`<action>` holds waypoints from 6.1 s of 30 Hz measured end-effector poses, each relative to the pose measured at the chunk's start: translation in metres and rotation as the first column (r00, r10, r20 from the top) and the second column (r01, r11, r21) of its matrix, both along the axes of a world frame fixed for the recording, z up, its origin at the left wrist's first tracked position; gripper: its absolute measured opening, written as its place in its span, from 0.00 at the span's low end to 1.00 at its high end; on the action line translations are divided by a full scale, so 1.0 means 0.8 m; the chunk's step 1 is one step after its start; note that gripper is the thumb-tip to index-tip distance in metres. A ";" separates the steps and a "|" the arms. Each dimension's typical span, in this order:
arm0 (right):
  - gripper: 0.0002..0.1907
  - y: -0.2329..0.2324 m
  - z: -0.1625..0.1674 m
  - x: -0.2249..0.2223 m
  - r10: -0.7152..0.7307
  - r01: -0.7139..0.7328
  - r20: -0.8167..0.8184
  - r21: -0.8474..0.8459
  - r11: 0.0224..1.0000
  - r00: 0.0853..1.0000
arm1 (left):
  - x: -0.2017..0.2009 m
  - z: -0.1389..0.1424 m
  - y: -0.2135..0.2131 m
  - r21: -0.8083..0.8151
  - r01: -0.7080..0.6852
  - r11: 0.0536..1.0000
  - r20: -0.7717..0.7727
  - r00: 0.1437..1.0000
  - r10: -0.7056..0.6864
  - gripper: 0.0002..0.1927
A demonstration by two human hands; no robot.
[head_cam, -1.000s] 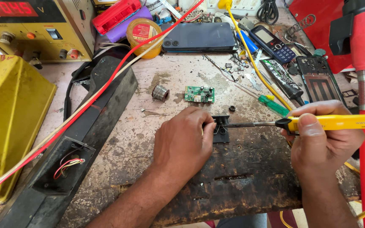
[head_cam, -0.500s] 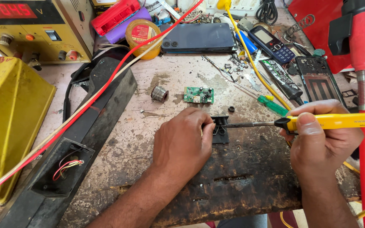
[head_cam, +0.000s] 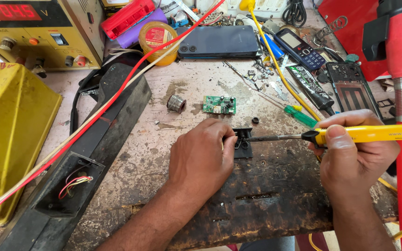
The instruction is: The person uses a soldering iron to attach wires to a small black plastic component on a cluttered workbench. They repeatedly heat the connection points and apply solder wire, occasionally repositioning the component and handling a small yellow plastic piece nearby.
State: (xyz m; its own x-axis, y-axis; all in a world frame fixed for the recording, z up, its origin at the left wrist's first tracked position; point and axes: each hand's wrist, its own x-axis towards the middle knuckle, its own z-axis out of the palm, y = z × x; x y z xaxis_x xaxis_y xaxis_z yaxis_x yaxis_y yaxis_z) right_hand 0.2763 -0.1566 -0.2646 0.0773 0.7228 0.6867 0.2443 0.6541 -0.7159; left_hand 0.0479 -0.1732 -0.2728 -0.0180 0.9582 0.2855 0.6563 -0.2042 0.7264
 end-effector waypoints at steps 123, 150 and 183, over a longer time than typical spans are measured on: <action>0.09 -0.037 0.046 0.080 -0.216 0.241 -0.183 0.122 0.963 0.959 | -0.012 0.019 -0.050 0.297 -0.065 0.953 0.166 0.986 0.016 0.05; 0.12 0.039 0.152 0.083 -0.484 0.434 0.330 0.216 0.875 0.811 | -0.045 0.045 -0.129 0.146 -0.130 0.981 0.138 0.984 0.110 0.08; 0.20 -0.154 0.032 0.001 0.168 -0.129 0.056 -0.422 0.897 0.984 | -0.027 0.021 -0.137 0.394 0.208 0.895 0.184 0.936 -0.299 0.07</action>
State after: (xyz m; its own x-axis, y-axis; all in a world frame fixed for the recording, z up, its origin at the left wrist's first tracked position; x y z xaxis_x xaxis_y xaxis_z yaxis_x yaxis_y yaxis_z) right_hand 0.2768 -0.2796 -0.2389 -0.1010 0.9417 0.3211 0.2428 0.3363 -0.9099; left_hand 0.0263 -0.2830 -0.2560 0.1022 0.7687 0.6314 0.3669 -0.6191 0.6944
